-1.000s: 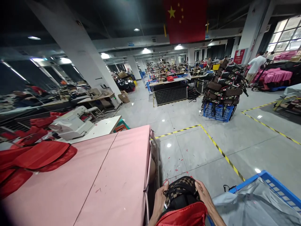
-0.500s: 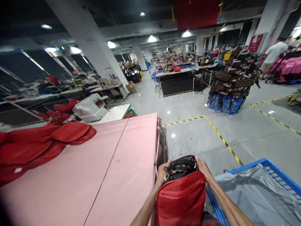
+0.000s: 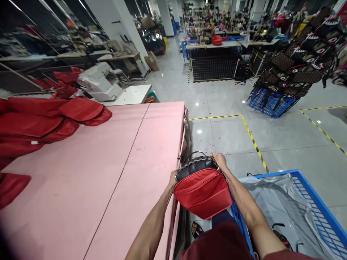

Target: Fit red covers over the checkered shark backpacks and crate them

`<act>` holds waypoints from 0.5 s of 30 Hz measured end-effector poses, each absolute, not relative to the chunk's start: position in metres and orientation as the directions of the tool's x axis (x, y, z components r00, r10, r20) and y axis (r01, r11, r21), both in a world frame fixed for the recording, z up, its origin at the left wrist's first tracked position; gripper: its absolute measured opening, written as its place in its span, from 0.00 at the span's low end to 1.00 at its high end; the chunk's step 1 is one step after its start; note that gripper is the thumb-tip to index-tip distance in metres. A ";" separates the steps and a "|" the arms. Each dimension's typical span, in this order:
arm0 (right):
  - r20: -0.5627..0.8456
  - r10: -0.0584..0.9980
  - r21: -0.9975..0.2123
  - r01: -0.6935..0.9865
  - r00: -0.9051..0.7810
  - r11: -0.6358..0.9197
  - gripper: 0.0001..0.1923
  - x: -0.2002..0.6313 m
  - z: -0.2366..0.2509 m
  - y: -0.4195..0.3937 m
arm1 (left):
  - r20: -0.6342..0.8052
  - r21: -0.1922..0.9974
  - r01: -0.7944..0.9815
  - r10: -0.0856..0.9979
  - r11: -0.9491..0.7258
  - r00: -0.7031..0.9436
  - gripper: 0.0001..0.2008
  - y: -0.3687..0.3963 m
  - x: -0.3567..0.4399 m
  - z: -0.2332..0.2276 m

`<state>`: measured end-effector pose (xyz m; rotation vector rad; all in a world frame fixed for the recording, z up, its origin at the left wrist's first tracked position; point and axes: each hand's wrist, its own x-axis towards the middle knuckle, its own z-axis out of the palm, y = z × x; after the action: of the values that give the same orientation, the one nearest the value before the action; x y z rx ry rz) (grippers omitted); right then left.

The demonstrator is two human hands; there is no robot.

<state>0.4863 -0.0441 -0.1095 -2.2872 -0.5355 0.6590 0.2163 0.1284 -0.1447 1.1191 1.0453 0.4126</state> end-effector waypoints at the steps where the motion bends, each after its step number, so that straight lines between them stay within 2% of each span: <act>1: -0.301 0.545 -0.704 0.203 0.783 -0.681 0.36 0.486 -0.108 -0.046 | -0.476 0.878 0.205 0.736 0.433 0.482 0.15 0.124 0.210 -0.146; 5: -0.205 0.580 -0.716 0.283 0.788 -0.638 0.34 0.473 -0.078 -0.067 | -0.488 0.869 0.178 0.742 0.461 0.460 0.16 0.094 0.179 -0.149; 7: -0.110 0.577 -0.742 0.319 0.809 -0.589 0.36 0.455 -0.048 -0.084 | -0.492 0.865 0.171 0.733 0.471 0.470 0.18 0.072 0.167 -0.152; 9: -0.061 0.634 -0.764 0.373 0.771 -0.527 0.36 0.426 -0.014 -0.103 | -0.494 0.863 0.174 0.719 0.475 0.489 0.20 0.047 0.158 -0.155; 12: -0.168 0.797 -0.682 0.515 0.581 -0.519 0.32 0.370 0.019 -0.134 | -0.507 0.853 0.203 0.670 0.481 0.542 0.24 0.012 0.152 -0.160; 13: -0.228 0.811 -0.625 0.558 0.539 -0.546 0.30 0.354 0.023 -0.145 | -0.523 0.841 0.217 0.643 0.496 0.560 0.26 0.001 0.151 -0.161; 15: -0.302 0.773 -0.511 0.590 0.558 -0.625 0.23 0.334 0.017 -0.171 | -0.571 0.804 0.243 0.590 0.543 0.571 0.29 -0.019 0.150 -0.164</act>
<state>0.3336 -0.1714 0.0165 -2.4445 -1.1150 0.7246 0.1499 -0.0194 -0.1635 1.0121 0.9791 0.2503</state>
